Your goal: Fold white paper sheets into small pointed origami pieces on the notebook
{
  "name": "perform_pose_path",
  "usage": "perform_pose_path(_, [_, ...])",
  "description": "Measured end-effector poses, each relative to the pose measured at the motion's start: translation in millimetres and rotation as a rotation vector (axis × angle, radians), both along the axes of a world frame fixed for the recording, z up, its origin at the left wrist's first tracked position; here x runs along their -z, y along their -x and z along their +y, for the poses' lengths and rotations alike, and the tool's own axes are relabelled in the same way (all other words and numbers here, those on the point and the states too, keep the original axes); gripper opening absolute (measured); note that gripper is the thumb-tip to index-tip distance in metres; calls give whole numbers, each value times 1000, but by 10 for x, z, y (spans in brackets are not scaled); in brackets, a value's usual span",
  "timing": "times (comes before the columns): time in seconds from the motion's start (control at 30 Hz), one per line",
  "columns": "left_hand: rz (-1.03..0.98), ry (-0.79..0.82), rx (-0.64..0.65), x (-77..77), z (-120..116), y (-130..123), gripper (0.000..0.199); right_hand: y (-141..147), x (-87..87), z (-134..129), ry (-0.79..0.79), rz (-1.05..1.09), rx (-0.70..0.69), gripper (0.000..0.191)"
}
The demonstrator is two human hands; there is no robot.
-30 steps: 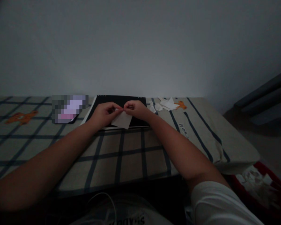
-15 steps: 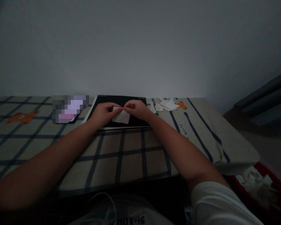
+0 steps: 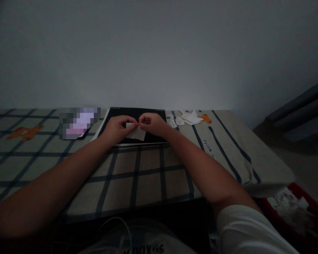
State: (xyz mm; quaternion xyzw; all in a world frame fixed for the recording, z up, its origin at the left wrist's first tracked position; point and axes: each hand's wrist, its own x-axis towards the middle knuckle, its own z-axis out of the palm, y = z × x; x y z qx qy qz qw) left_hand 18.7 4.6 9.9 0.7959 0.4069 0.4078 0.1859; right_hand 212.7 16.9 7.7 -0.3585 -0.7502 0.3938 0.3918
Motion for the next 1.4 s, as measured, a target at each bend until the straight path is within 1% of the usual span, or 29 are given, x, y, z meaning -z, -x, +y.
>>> perform_pose_path(0.13, [7, -55, 7, -19, -25, -24, 19, 11, -46, -31, -34, -23, -15, 11])
perform_pose_path(0.23, [8, -48, -2, -46, -36, -20, 19, -6, -76, -30, -28, -20, -41, 10])
perform_pose_path(0.4, [-27, -27, -42, -60, -22, 16, 19, -68, -107, -3, -11, -41, -29, 10])
perform_pose_path(0.57, [-30, -16, -56, -61, -4, 28, 21, -126, -85, 47, -10, -56, -49, 10])
perform_pose_path(0.63, [-46, -13, -100, -75, 12, 47, 20, -170, -56, 88, -3, -32, -51, 11])
perform_pose_path(0.73, [-100, 17, -218, -94, 51, 89, 20, -243, -11, 159, 10, 33, -37, 10])
perform_pose_path(0.8, [-142, 41, -271, -92, 72, 100, 21, -262, 16, 191, 21, 60, -5, 10])
perform_pose_path(0.93, [-235, 137, -201, -57, 71, 60, 25, -192, 65, 188, 40, 93, -12, 20])
perform_pose_path(1.1, [-320, 225, -157, 11, 93, 44, 24, -115, 101, 146, -22, 28, 24, 25])
perform_pose_path(1.2, [-344, 237, -139, 66, 149, 74, 27, -123, 103, 148, -29, 2, 61, 26])
perform_pose_path(1.3, [-326, 248, -131, 107, 190, 92, 30, -134, 97, 153, -22, -1, 98, 25])
perform_pose_path(1.4, [-291, 225, -131, 124, 204, 96, 30, -138, 88, 147, -1, 1, 117, 25])
